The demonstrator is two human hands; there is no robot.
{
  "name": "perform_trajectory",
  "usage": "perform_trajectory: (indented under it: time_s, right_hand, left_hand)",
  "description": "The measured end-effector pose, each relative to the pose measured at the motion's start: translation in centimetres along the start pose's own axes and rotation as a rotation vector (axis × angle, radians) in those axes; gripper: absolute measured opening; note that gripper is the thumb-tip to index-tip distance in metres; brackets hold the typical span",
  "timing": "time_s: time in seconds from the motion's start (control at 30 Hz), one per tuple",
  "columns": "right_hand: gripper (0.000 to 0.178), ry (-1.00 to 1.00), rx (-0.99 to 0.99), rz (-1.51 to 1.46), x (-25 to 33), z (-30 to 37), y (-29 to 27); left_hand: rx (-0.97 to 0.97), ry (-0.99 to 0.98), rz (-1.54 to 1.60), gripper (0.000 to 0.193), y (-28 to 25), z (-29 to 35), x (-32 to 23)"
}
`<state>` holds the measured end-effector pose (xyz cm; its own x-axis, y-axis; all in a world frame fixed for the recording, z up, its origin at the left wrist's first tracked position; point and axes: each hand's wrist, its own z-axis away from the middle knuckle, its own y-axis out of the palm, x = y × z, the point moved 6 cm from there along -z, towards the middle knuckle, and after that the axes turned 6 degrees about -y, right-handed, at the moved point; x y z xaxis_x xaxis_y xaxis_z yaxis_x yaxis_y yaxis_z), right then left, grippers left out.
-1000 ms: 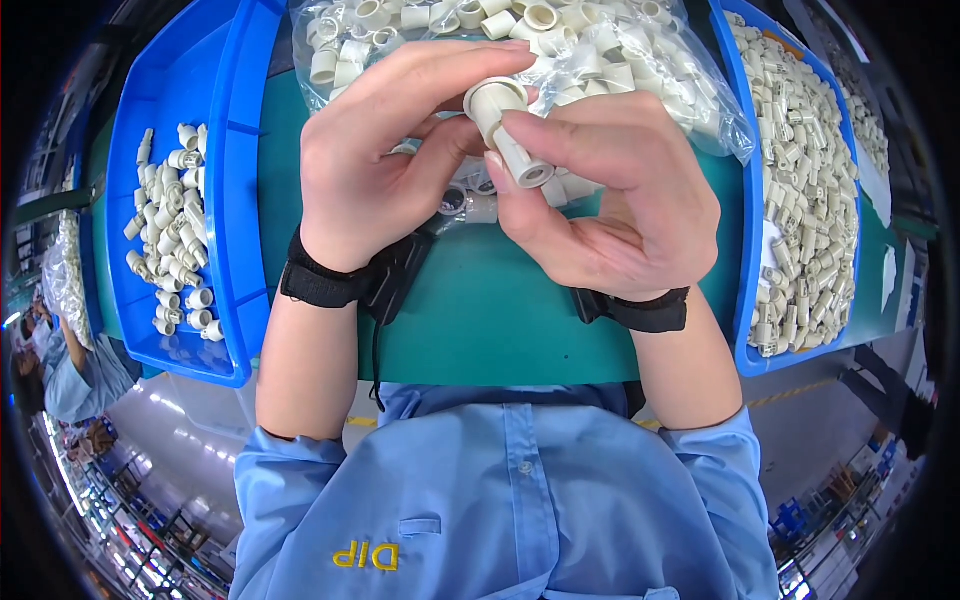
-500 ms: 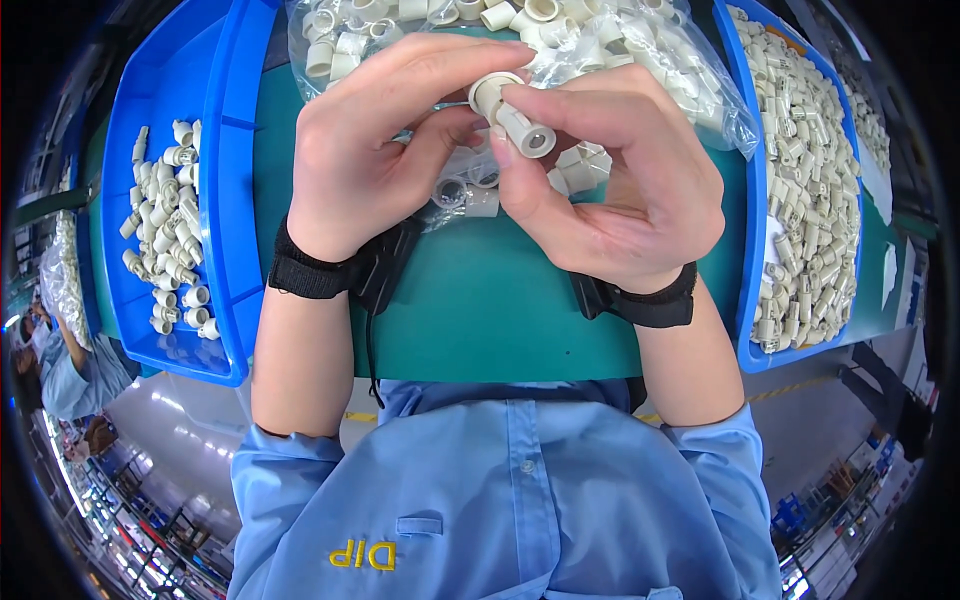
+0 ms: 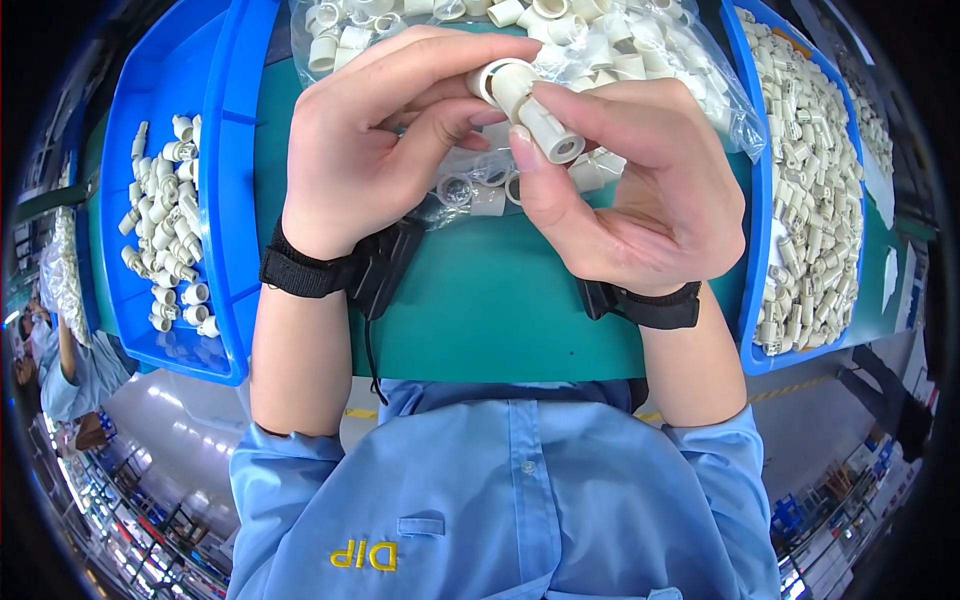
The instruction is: Assemble small white plastic housing units with internal electronic components at a factory workbench.
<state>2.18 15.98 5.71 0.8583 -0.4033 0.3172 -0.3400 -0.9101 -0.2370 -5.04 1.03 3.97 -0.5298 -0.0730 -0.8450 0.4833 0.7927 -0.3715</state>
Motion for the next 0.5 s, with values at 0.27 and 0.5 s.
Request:
perform_trajectory:
  time_s: [0.27,0.5]
  right_hand:
    - [0.037,0.021,-0.001,-0.03,-0.15,0.26,0.4]
    - [0.039,-0.066,-0.008,0.01,0.23,0.03,0.01]
  left_hand:
    - [-0.037,-0.034,0.133,0.037,0.35,0.0,0.14]
    - [-0.143,-0.057,0.157,0.035,-0.15,0.06,0.82]
